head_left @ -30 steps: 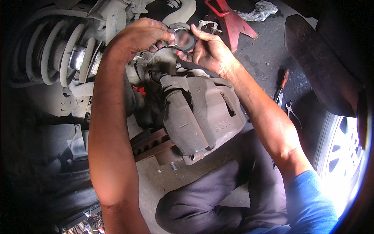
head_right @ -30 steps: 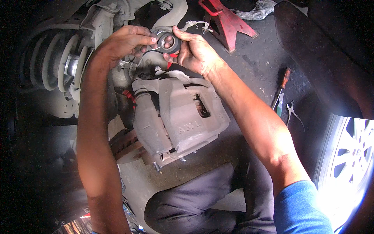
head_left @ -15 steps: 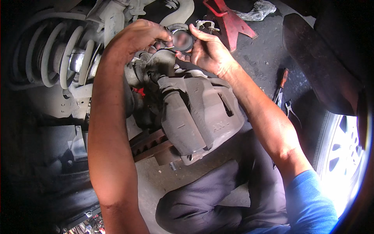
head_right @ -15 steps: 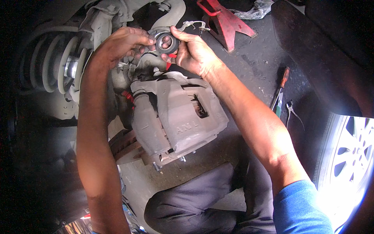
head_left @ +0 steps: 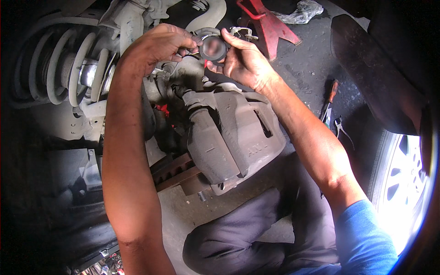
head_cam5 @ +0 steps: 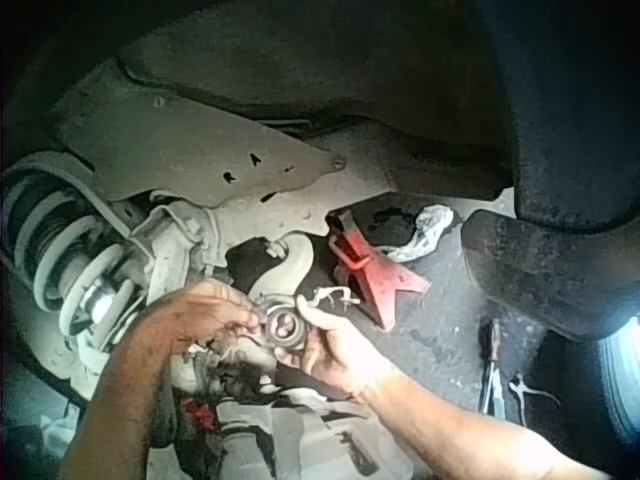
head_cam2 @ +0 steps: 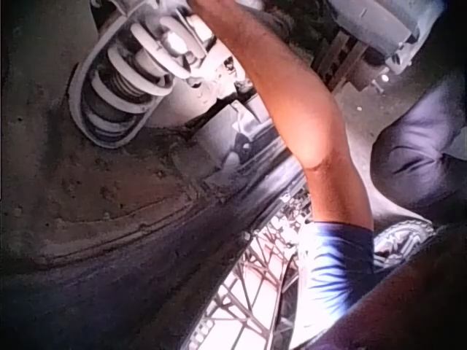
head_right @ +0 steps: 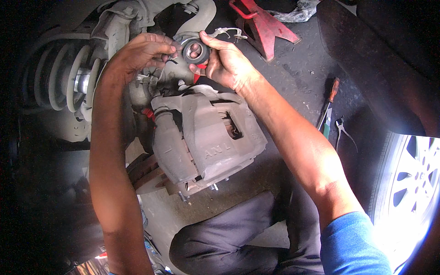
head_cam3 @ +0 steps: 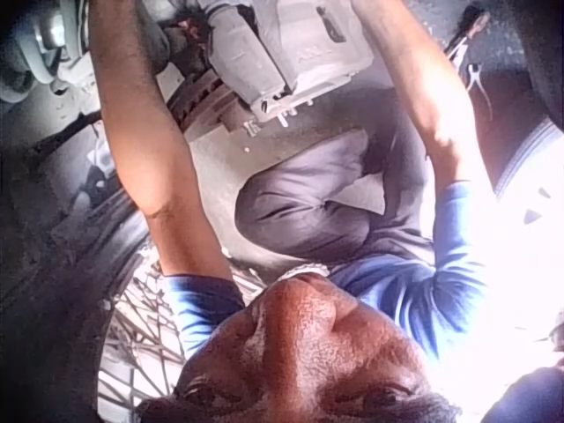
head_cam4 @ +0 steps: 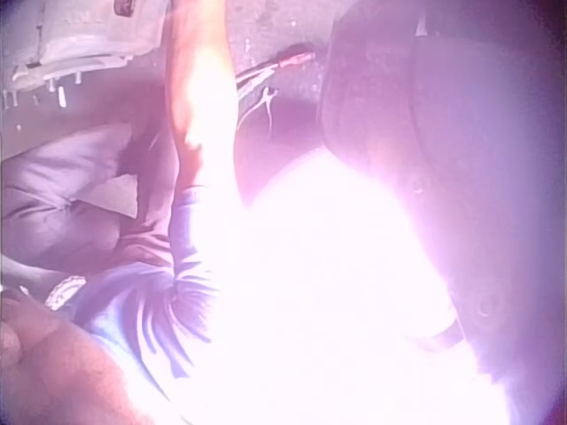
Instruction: Replacing brake pads on a vehicle's disc brake assembly.
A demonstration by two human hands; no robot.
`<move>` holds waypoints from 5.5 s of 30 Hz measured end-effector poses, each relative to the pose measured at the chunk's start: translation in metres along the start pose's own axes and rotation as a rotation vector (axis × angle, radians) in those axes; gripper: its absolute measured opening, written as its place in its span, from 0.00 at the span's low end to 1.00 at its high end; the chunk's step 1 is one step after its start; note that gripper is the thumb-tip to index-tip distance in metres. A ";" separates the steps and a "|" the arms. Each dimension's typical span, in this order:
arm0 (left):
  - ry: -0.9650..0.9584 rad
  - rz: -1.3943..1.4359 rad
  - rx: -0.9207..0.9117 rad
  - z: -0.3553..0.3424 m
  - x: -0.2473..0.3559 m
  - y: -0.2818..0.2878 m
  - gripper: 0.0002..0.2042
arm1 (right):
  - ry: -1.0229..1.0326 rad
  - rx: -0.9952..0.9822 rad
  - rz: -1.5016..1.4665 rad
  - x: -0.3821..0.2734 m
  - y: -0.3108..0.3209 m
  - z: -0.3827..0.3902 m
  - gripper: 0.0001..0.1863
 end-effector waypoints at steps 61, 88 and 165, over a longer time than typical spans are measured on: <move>-0.009 -0.158 -0.076 0.005 0.008 -0.010 0.16 | 0.156 -0.250 1.002 -0.013 -0.024 0.018 0.45; -0.132 -0.217 -0.108 -0.018 0.004 -0.017 0.12 | 0.106 0.012 0.934 -0.025 -0.005 0.019 0.16; -0.105 -0.142 0.000 -0.011 0.011 -0.003 0.09 | 0.028 0.036 0.737 -0.008 -0.008 -0.004 0.18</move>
Point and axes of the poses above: each hand's wrist, its own z-axis away from the middle knuckle, its own y-axis out of the back of the hand, x = y × z, the point moved 9 cm from there along -z, towards the middle knuckle, and after that the axes turned 10 degrees about y, right-handed, at the moved point
